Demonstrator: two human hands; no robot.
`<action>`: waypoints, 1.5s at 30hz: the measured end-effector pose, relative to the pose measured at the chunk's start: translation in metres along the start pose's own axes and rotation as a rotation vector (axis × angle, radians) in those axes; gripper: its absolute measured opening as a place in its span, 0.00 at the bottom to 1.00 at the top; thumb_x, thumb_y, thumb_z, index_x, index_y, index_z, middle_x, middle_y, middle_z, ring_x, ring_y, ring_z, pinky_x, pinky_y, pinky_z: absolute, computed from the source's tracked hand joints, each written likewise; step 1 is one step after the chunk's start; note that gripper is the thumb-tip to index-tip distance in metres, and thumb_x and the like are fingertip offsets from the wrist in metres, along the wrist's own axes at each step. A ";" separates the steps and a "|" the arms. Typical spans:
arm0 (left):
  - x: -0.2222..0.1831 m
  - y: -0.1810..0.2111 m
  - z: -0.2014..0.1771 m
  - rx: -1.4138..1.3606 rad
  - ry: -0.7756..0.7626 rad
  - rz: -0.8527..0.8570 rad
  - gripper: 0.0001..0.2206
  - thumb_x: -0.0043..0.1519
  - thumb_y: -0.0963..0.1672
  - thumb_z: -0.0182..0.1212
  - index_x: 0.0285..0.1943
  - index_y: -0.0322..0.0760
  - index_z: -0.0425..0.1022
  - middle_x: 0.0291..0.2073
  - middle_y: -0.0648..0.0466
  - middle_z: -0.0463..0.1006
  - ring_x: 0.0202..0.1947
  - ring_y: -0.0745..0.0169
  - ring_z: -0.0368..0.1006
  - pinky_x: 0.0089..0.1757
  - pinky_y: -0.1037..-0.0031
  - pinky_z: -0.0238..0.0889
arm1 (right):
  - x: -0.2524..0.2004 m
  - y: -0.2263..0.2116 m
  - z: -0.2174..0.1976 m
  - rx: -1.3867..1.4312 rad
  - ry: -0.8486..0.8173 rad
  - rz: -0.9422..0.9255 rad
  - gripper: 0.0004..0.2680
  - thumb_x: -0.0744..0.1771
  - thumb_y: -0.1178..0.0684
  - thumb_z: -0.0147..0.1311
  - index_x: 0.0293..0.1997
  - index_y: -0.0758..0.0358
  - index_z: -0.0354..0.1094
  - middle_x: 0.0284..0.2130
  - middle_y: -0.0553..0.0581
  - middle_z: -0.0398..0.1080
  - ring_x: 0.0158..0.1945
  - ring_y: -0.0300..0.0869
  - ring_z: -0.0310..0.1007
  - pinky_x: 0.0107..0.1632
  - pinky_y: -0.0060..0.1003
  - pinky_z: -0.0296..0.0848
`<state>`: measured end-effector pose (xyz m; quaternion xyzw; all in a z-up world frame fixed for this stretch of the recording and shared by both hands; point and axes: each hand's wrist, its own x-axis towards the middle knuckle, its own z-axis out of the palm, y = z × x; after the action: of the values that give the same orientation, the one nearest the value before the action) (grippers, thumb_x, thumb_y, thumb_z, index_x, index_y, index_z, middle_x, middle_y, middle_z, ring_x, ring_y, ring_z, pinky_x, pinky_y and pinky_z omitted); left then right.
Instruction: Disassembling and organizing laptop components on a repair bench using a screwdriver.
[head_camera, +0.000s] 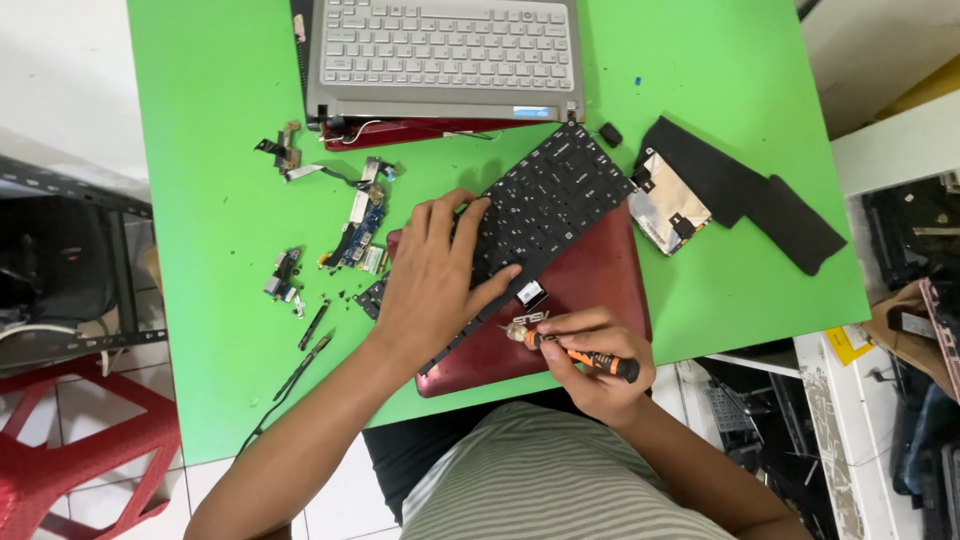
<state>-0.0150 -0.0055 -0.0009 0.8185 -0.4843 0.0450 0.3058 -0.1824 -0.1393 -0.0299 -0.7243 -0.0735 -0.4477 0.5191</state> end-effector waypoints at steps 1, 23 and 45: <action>-0.001 -0.001 0.001 0.002 0.001 -0.007 0.32 0.59 0.52 0.69 0.65 0.27 0.66 0.56 0.41 0.65 0.53 0.41 0.63 0.47 0.56 0.64 | -0.002 0.002 0.002 0.005 -0.005 0.002 0.05 0.62 0.69 0.64 0.30 0.74 0.69 0.30 0.70 0.77 0.36 0.57 0.85 0.37 0.39 0.83; -0.002 -0.003 0.003 0.039 -0.015 0.007 0.30 0.61 0.53 0.66 0.66 0.29 0.65 0.58 0.42 0.63 0.57 0.41 0.62 0.49 0.55 0.64 | -0.013 0.013 0.010 -0.096 0.022 -0.045 0.06 0.62 0.68 0.65 0.32 0.74 0.69 0.31 0.70 0.77 0.36 0.57 0.84 0.38 0.41 0.83; 0.000 -0.001 0.000 0.028 -0.043 -0.003 0.30 0.61 0.52 0.67 0.65 0.28 0.66 0.58 0.42 0.64 0.56 0.41 0.61 0.50 0.53 0.63 | -0.003 0.011 0.008 -0.218 0.155 -0.014 0.04 0.64 0.69 0.60 0.33 0.74 0.67 0.30 0.69 0.76 0.34 0.55 0.82 0.37 0.37 0.79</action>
<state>-0.0146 -0.0053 -0.0017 0.8242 -0.4887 0.0336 0.2841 -0.1733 -0.1364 -0.0397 -0.7390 0.0107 -0.5114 0.4383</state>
